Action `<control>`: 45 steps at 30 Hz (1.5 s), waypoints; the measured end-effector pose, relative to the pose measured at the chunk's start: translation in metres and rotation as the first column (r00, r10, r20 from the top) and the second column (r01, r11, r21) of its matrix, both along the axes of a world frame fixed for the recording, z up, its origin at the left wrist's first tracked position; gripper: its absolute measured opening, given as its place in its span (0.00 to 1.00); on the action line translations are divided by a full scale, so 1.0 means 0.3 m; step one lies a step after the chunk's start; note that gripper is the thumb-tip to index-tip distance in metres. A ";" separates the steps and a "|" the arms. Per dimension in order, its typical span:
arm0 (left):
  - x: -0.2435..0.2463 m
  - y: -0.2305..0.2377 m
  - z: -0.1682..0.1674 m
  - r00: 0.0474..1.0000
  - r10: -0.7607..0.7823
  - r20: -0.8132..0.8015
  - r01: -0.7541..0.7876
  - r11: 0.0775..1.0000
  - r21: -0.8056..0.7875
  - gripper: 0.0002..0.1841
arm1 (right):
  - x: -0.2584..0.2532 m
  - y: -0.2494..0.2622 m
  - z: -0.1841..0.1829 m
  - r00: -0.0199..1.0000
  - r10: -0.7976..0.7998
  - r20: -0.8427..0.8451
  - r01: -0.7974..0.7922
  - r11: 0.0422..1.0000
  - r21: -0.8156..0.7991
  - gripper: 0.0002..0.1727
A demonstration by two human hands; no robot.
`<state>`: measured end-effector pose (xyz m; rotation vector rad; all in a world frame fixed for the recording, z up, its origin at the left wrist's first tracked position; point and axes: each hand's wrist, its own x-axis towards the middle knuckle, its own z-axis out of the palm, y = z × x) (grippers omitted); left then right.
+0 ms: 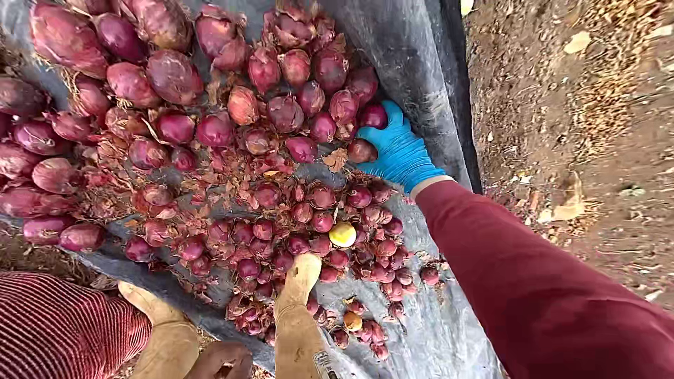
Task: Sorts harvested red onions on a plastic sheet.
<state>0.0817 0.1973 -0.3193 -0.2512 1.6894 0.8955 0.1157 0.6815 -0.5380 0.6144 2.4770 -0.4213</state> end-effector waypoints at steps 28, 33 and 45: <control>-0.401 1.104 -0.611 0.549 -0.680 -0.486 0.546 0.732 -0.408 0.36 | 0.047 -0.068 -0.096 0.947 -0.312 -0.079 0.310 0.950 -0.034 0.50; -0.389 1.290 -0.584 0.403 -0.902 -0.156 0.725 0.419 -0.546 0.46 | 0.027 -0.061 -0.037 0.942 -0.332 0.034 0.334 0.939 -0.081 0.48; -0.485 1.128 -0.712 0.601 -0.781 -0.170 0.780 0.619 -0.093 0.42 | 0.028 -0.073 -0.048 0.943 -0.333 -0.007 0.332 0.941 -0.062 0.47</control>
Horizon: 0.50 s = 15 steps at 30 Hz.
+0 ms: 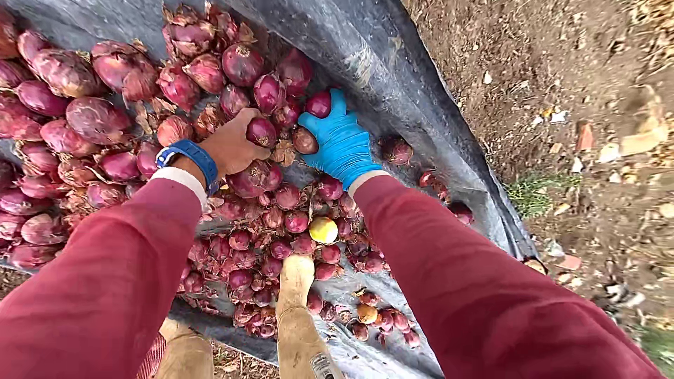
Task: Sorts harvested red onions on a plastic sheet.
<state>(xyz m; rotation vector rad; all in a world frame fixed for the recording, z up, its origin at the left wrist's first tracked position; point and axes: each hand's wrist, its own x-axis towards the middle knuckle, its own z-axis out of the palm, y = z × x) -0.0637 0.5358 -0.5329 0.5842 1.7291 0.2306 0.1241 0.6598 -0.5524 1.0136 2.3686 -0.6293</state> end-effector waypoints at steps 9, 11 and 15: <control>0.138 -0.439 0.406 0.408 0.684 0.605 -0.800 0.587 -0.124 0.35 | 0.063 -0.077 0.169 0.957 -0.289 -0.027 0.287 0.956 -0.052 0.49; 0.191 -0.579 0.515 0.350 0.715 0.605 -0.795 0.568 -0.212 0.35 | 0.173 -0.200 0.347 0.853 -0.516 -0.081 0.489 0.844 -0.220 0.48; 0.329 -0.849 0.680 0.148 0.724 0.674 -0.752 0.525 -0.399 0.39 | 0.344 -0.522 0.756 0.584 -0.807 0.086 0.606 0.363 -0.708 0.46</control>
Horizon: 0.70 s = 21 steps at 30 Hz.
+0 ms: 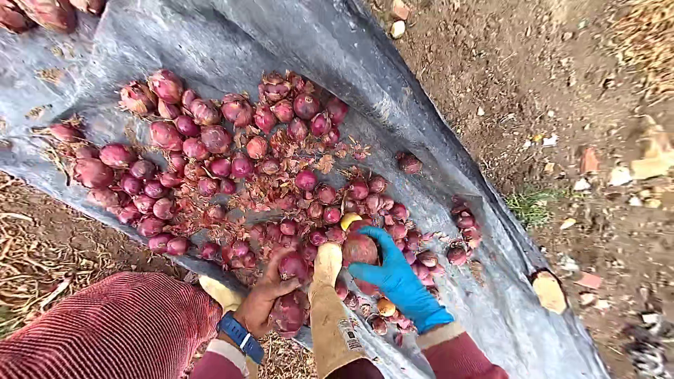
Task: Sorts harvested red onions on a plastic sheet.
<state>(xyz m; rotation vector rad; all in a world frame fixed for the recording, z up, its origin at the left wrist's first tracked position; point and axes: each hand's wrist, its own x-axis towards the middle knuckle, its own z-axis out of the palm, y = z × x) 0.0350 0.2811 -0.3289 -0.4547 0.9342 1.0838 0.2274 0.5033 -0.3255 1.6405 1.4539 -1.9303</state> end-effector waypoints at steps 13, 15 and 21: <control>-0.398 -0.383 1.038 0.842 0.092 -0.531 -0.058 0.995 0.080 0.53 | -0.604 -0.602 0.941 0.854 0.174 -0.491 -0.177 0.983 0.041 0.45; -0.562 -0.537 1.234 0.719 0.199 -0.666 -0.092 0.977 0.193 0.56 | -0.806 -0.678 1.077 0.689 0.382 -0.615 -0.321 0.923 0.214 0.46; -0.754 -1.176 1.706 -0.014 0.183 -0.983 -0.181 0.966 0.182 0.44 | -1.339 -1.182 1.490 0.058 0.653 -0.755 -0.458 0.689 0.561 0.39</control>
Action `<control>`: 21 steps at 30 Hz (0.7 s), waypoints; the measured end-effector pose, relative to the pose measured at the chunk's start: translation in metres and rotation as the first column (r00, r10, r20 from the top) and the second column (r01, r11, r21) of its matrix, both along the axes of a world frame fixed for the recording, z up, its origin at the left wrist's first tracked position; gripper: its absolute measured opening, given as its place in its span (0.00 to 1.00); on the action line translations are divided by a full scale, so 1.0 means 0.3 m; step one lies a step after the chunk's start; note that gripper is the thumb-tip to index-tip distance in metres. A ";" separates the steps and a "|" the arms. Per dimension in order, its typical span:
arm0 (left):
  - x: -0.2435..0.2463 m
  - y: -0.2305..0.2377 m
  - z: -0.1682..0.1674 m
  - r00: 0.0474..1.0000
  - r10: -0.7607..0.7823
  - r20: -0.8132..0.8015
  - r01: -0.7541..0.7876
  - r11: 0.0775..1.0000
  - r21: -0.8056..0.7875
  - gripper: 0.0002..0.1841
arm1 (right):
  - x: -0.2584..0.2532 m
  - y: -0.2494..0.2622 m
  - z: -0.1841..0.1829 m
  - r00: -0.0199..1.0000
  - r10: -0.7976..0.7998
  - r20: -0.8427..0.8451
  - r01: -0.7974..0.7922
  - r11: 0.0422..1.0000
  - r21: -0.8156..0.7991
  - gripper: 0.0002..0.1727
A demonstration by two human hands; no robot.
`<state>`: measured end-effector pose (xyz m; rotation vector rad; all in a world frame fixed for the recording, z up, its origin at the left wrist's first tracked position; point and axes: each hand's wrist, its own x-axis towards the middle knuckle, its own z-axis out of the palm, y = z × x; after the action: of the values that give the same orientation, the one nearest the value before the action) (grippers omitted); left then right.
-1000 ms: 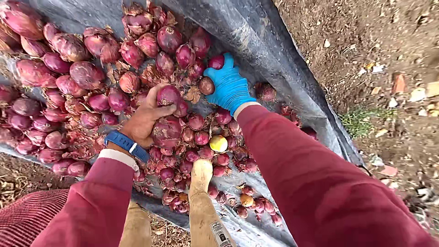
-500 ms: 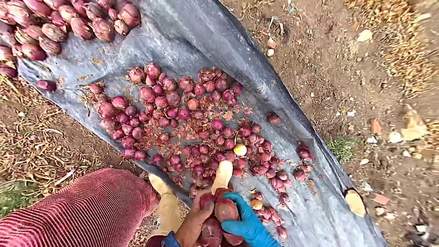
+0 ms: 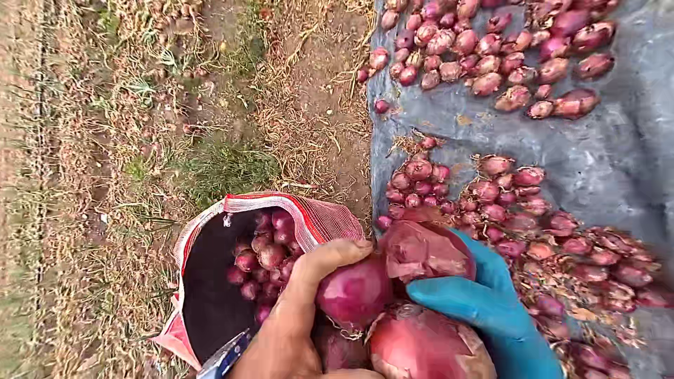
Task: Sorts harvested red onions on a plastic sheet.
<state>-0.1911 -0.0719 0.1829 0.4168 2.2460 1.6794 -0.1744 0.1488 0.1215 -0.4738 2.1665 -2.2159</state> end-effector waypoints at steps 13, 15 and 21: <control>0.432 -0.692 -0.432 0.350 0.794 0.497 -0.632 0.591 -0.500 0.33 | -0.058 -0.649 -0.291 0.720 0.457 0.523 -0.670 0.260 0.695 0.30; 0.423 -0.639 -0.392 0.433 0.813 0.389 -0.677 0.578 -0.456 0.32 | -0.027 -0.615 -0.317 0.783 0.415 0.463 -0.607 0.345 0.716 0.29; 0.368 -0.626 -0.467 0.832 0.475 -0.285 -0.543 0.597 -0.590 0.27 | -0.019 -0.574 -0.359 0.880 0.311 0.360 -0.473 0.489 0.733 0.29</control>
<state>-0.0808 -0.2597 0.0429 -0.3749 3.0217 0.9147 -0.1800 -0.0233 0.0137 -0.5921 2.3348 -0.8191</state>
